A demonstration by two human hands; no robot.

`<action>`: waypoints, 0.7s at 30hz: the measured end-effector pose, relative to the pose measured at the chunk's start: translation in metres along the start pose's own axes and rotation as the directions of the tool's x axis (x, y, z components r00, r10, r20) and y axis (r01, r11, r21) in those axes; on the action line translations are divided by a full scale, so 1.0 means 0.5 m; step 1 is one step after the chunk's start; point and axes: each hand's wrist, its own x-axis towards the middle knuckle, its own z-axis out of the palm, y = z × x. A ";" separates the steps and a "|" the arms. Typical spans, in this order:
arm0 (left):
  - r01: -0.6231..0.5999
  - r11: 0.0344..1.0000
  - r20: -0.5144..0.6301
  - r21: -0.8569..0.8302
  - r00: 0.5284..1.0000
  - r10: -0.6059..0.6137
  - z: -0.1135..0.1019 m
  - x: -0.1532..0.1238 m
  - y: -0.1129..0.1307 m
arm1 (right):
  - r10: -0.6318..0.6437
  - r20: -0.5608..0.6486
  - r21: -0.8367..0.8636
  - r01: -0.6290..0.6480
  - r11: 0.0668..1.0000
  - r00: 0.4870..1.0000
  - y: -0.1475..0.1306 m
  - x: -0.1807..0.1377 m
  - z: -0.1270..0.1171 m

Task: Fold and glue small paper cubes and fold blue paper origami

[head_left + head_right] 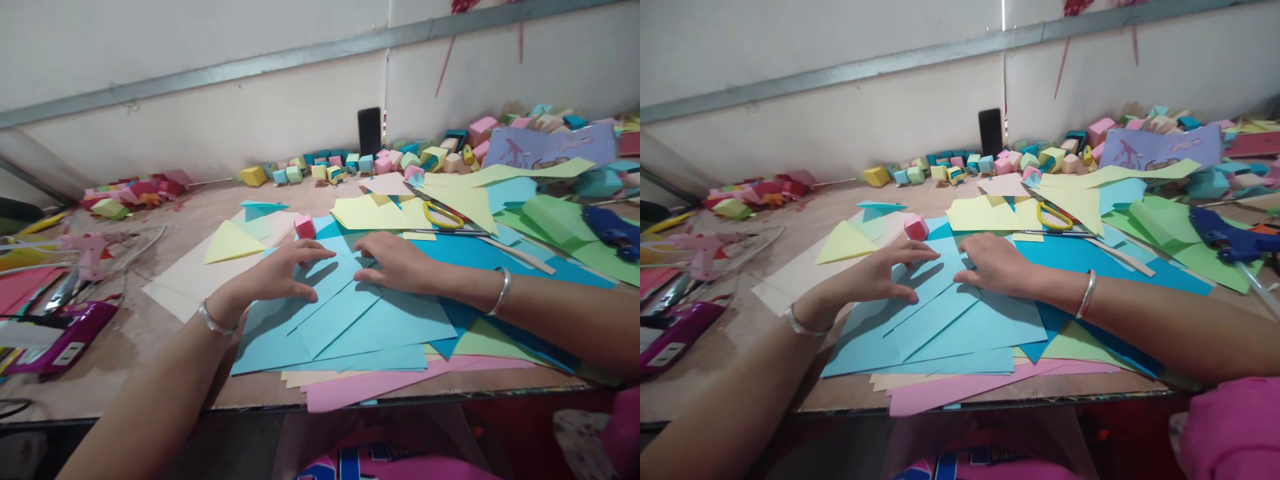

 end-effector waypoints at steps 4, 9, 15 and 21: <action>0.069 0.996 -0.094 -0.052 0.993 -0.074 0.013 0.005 -0.007 | 0.024 0.066 0.080 -0.029 0.996 0.998 0.003 0.005 0.002; 0.215 0.956 -0.170 -0.199 0.953 -0.250 0.013 0.008 -0.009 | 0.032 -0.015 0.245 -0.027 0.969 0.999 0.008 0.007 0.002; 0.187 0.978 -0.099 -0.091 0.976 -0.195 0.015 0.003 -0.006 | -0.031 -0.018 0.202 0.034 0.979 0.999 0.008 0.004 0.013; 0.242 0.957 -0.188 -0.160 0.944 -0.270 0.029 0.009 -0.010 | 0.002 0.041 0.254 -0.012 0.967 0.999 -0.001 0.003 0.021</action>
